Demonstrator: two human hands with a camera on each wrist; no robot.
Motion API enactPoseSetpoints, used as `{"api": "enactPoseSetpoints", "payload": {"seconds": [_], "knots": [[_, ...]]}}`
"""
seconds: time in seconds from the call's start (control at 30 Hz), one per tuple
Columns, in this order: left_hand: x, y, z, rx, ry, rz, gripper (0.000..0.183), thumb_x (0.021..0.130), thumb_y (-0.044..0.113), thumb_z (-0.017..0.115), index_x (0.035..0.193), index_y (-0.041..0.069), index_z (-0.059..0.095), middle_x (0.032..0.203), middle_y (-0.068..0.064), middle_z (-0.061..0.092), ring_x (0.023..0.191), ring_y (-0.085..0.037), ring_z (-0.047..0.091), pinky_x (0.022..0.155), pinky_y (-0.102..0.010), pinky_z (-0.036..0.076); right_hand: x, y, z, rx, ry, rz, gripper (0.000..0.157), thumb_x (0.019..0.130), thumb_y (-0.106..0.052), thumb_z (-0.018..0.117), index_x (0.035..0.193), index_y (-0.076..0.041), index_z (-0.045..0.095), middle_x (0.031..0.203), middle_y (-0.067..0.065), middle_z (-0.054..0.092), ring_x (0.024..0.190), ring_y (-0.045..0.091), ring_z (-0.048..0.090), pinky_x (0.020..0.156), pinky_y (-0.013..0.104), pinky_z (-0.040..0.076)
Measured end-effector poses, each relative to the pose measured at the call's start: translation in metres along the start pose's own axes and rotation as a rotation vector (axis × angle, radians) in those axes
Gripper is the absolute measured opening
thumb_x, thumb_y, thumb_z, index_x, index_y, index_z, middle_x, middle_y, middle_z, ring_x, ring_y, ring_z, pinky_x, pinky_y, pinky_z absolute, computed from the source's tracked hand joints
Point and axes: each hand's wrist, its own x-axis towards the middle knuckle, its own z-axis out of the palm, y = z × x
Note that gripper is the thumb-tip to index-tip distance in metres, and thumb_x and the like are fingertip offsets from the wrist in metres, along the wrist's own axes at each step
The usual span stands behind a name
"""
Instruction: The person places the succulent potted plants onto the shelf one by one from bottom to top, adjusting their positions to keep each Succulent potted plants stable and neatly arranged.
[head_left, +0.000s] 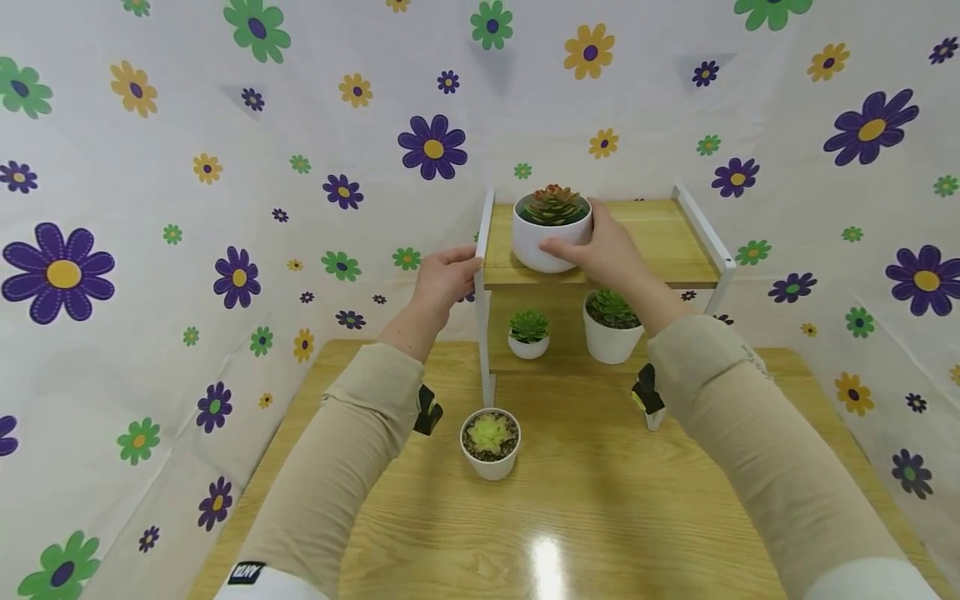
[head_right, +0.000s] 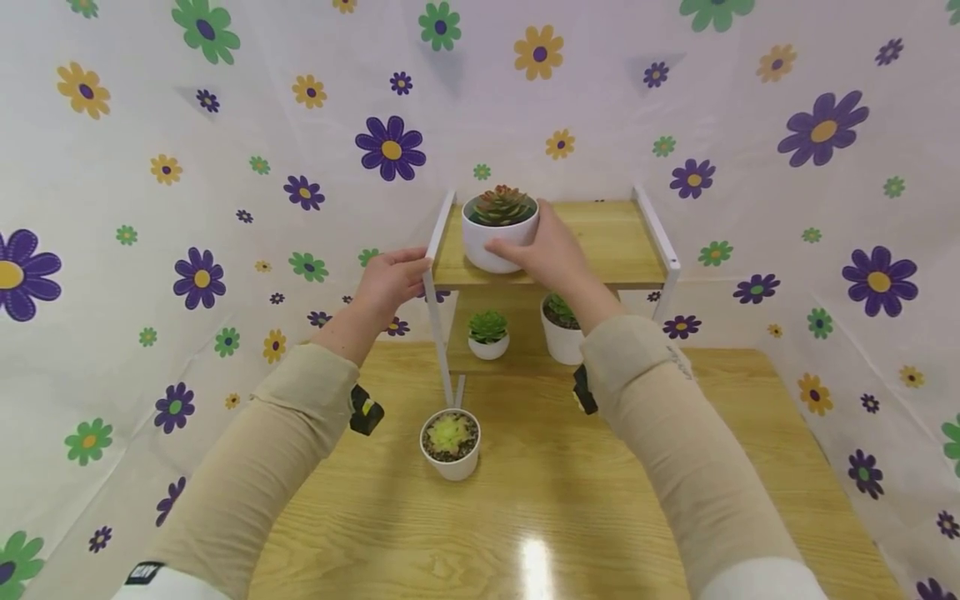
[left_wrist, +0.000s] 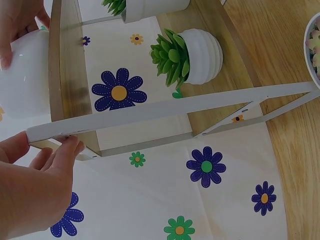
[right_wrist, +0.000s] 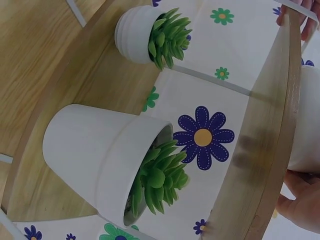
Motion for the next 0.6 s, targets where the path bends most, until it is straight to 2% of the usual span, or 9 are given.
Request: {"api": "enactPoseSetpoints", "payload": {"seconds": [0.13, 0.27, 0.33, 0.4, 0.47, 0.53, 0.57, 0.6], "knots": [[0.000, 0.000, 0.000, 0.000, -0.009, 0.000, 0.039, 0.095, 0.017, 0.055, 0.132, 0.006, 0.052, 0.136, -0.011, 0.052, 0.121, -0.022, 0.055, 0.102, -0.031, 0.044, -0.003, 0.004, 0.001, -0.053, 0.024, -0.029, 0.102, 0.081, -0.051, 0.066, 0.150, -0.006, 0.006, 0.153, 0.017, 0.022, 0.140, 0.032, 0.026, 0.113, 0.049, 0.026], [0.001, -0.001, -0.001, 0.012, -0.038, 0.004, 0.040, 0.095, 0.016, 0.054, 0.134, 0.005, 0.051, 0.137, -0.012, 0.052, 0.123, -0.023, 0.054, 0.103, -0.031, 0.043, -0.017, 0.013, 0.007, -0.096, 0.126, -0.097, 0.102, 0.083, -0.053, 0.062, 0.150, -0.006, 0.002, 0.156, 0.017, 0.012, 0.144, 0.031, 0.014, 0.116, 0.050, 0.018], [0.002, -0.001, -0.002, 0.023, -0.050, -0.003, 0.041, 0.095, 0.017, 0.054, 0.134, 0.006, 0.050, 0.136, -0.011, 0.052, 0.123, -0.023, 0.053, 0.103, -0.031, 0.043, -0.030, 0.020, 0.011, -0.049, 0.207, -0.185, 0.092, 0.085, -0.045, 0.063, 0.149, -0.004, 0.011, 0.153, 0.018, 0.019, 0.142, 0.031, 0.018, 0.115, 0.051, 0.019], [0.003, 0.000, -0.003, 0.021, -0.061, -0.012, 0.042, 0.095, 0.016, 0.055, 0.135, 0.007, 0.049, 0.137, -0.011, 0.052, 0.124, -0.023, 0.053, 0.104, -0.031, 0.043, -0.045, 0.029, 0.017, 0.014, 0.278, -0.309, 0.080, 0.086, -0.033, 0.066, 0.145, 0.000, 0.023, 0.144, 0.021, 0.031, 0.136, 0.032, 0.027, 0.113, 0.051, 0.024], [0.004, 0.001, -0.005, 0.024, -0.065, -0.024, 0.042, 0.094, 0.017, 0.055, 0.135, 0.008, 0.049, 0.138, -0.010, 0.051, 0.125, -0.022, 0.052, 0.104, -0.031, 0.042, -0.061, 0.042, 0.026, 0.046, 0.337, -0.442, 0.070, 0.086, -0.035, 0.065, 0.136, 0.005, 0.035, 0.131, 0.023, 0.043, 0.124, 0.034, 0.038, 0.106, 0.049, 0.030], [0.004, 0.002, -0.006, 0.034, -0.070, -0.033, 0.043, 0.095, 0.017, 0.055, 0.137, 0.010, 0.048, 0.139, -0.009, 0.050, 0.125, -0.022, 0.051, 0.104, -0.031, 0.042, -0.075, 0.060, 0.037, 0.053, 0.370, -0.563, 0.067, 0.087, -0.043, 0.063, 0.125, 0.009, 0.045, 0.118, 0.024, 0.051, 0.112, 0.036, 0.046, 0.100, 0.044, 0.035], [0.005, 0.002, -0.006, 0.036, -0.074, -0.036, 0.044, 0.095, 0.017, 0.055, 0.137, 0.010, 0.048, 0.139, -0.009, 0.050, 0.126, -0.022, 0.051, 0.104, -0.031, 0.042, -0.082, 0.070, 0.042, 0.043, 0.377, -0.605, 0.068, 0.086, -0.048, 0.061, 0.120, 0.009, 0.049, 0.111, 0.024, 0.055, 0.106, 0.035, 0.049, 0.097, 0.040, 0.038], [0.005, 0.003, -0.006, 0.041, -0.079, -0.041, 0.044, 0.095, 0.017, 0.055, 0.137, 0.010, 0.047, 0.140, -0.008, 0.049, 0.126, -0.022, 0.051, 0.104, -0.031, 0.042, -0.089, 0.080, 0.049, 0.028, 0.374, -0.625, 0.064, 0.085, -0.047, 0.064, 0.116, 0.008, 0.053, 0.105, 0.023, 0.058, 0.100, 0.034, 0.052, 0.093, 0.038, 0.040]]}}
